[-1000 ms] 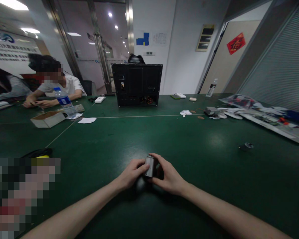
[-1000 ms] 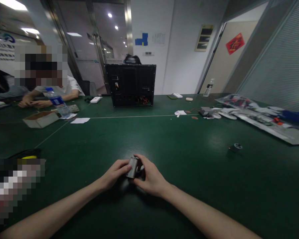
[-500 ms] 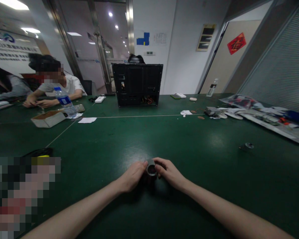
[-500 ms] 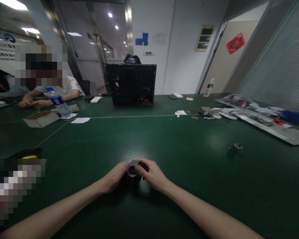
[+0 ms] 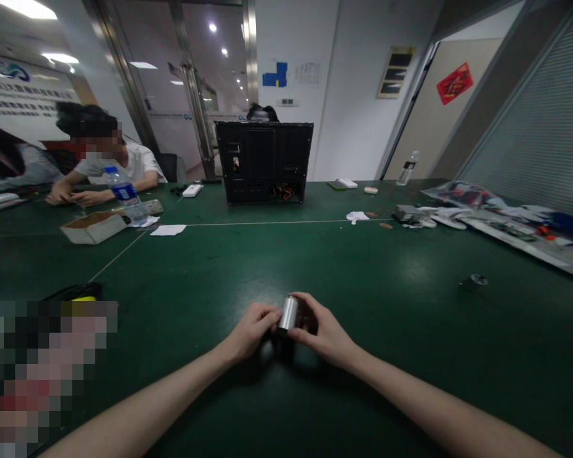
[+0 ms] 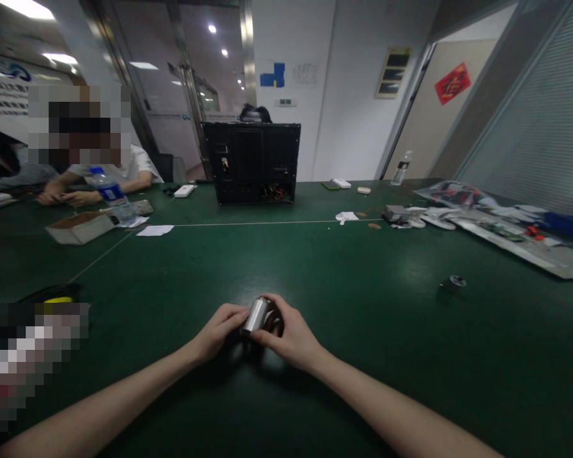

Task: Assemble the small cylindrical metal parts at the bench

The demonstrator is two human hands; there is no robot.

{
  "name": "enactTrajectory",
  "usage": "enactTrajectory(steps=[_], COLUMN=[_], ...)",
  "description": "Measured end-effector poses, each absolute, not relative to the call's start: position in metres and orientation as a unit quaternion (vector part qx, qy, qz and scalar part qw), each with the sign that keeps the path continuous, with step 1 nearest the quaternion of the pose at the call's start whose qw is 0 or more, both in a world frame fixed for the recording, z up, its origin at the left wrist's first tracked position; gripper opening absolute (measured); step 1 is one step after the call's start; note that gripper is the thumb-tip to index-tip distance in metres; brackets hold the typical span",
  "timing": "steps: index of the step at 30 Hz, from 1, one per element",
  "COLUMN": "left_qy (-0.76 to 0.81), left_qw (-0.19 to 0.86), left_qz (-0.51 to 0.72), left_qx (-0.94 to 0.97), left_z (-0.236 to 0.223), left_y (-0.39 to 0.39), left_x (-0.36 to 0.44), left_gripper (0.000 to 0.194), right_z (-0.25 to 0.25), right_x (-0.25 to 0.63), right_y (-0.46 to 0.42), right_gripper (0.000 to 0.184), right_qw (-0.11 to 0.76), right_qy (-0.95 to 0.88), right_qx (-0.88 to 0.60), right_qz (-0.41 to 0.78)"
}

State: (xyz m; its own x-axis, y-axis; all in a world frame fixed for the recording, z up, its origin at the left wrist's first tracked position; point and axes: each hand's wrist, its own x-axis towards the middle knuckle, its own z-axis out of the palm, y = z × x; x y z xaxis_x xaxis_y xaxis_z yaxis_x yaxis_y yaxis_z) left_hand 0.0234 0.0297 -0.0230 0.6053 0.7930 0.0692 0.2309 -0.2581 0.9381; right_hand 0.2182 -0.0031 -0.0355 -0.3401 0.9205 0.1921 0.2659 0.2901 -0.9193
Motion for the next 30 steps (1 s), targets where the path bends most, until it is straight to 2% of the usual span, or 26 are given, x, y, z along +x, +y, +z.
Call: enactTrajectory(steps=[8, 13, 18, 22, 27, 30], left_qy=[0.307, 0.283, 0.263, 0.274, 0.296, 0.301], left_qw=[0.506, 0.534, 0.511, 0.491, 0.506, 0.528], left_qz=[0.24, 0.247, 0.24, 0.216, 0.225, 0.213], left_qx=[0.77, 0.757, 0.782, 0.798, 0.778, 0.765], left_z=[-0.018, -0.016, -0.011, -0.009, -0.012, -0.014], left_y=[0.024, 0.024, 0.023, 0.022, 0.021, 0.02], left_x=[0.026, 0.025, 0.023, 0.021, 0.024, 0.026], left_gripper=[0.048, 0.047, 0.046, 0.055, 0.066, 0.068], right_z=[-0.032, -0.031, -0.028, -0.024, -0.029, -0.033], right_x=[0.218, 0.217, 0.216, 0.216, 0.217, 0.217], right_y=[-0.01, -0.011, -0.012, -0.013, -0.006, -0.002], right_gripper=[0.069, 0.079, 0.069, 0.068, 0.055, 0.06], right_qw=[0.375, 0.357, 0.349, 0.354, 0.364, 0.371], right_qy=[-0.802, -0.82, -0.818, -0.79, -0.717, -0.68], right_qx=[-0.364, -0.348, -0.354, -0.372, -0.388, -0.361], right_qz=[0.289, 0.28, 0.288, 0.335, 0.45, 0.519])
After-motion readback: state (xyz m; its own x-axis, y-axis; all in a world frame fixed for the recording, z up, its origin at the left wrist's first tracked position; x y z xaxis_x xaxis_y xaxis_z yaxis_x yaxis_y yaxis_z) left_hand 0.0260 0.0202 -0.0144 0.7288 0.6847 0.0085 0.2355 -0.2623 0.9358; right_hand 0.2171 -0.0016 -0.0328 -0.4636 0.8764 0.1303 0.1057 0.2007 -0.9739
